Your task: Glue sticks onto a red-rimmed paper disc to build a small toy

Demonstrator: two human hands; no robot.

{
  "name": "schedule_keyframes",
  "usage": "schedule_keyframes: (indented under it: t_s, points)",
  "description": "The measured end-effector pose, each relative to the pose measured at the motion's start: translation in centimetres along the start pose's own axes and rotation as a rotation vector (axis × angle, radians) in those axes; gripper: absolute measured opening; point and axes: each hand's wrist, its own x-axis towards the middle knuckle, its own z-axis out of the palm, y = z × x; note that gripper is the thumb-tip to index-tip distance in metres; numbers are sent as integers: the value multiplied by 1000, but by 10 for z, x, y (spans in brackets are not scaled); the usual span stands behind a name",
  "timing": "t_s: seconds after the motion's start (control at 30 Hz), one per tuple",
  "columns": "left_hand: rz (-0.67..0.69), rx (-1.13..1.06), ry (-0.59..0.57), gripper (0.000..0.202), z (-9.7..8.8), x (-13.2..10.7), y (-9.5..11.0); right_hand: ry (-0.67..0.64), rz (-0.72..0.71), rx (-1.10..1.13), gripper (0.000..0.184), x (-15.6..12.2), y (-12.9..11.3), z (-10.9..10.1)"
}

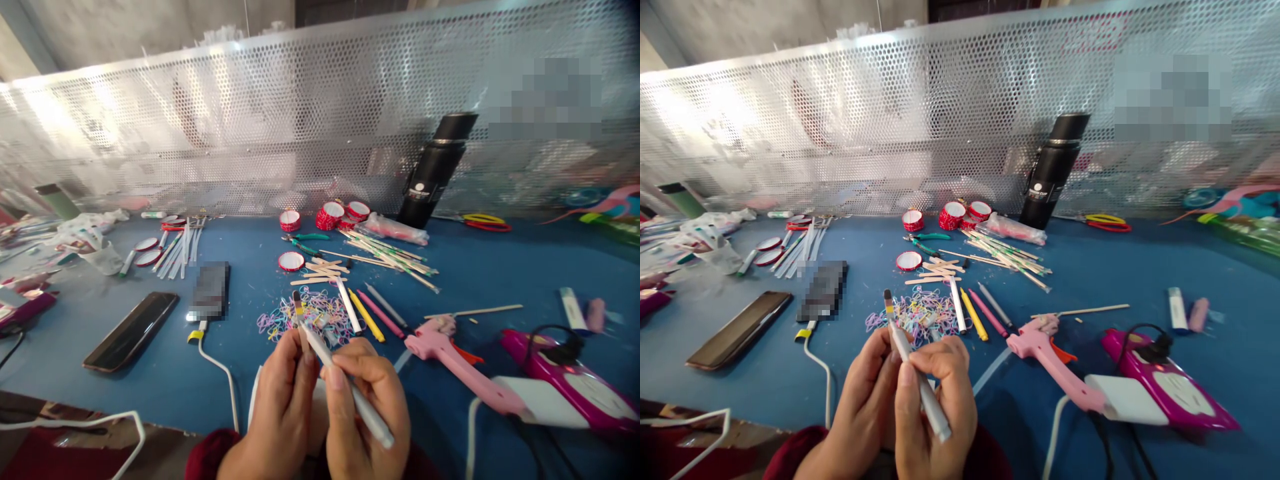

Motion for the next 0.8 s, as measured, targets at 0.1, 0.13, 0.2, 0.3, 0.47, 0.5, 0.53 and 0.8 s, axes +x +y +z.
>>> schedule_keyframes:
  t_s: [0.1,0.13,0.2,0.3,0.47,0.5,0.53,0.8]
  points:
    - [2,-7,-2,32,0,0,1,32,12,1,10,0,1,0]
    - [6,-10,-8,32,0,0,1,48,15,5,10,0,1,0]
    - [8,-11,-6,32,1,0,0,65,2,13,10,-1,2,1]
    - [-1,-9,14,31,1,-1,-2,45,-12,9,9,-1,1,1]
    - [-14,-41,5,32,1,0,-3,16,24,-12,8,1,-2,1]
    - [-11,-51,-3,32,1,0,-2,22,24,-22,8,1,-2,1]
    - [-8,-59,-11,31,1,0,-2,31,20,-29,8,2,-2,1]
    - [-18,-48,-5,29,1,0,-4,27,8,-3,8,1,-1,3]
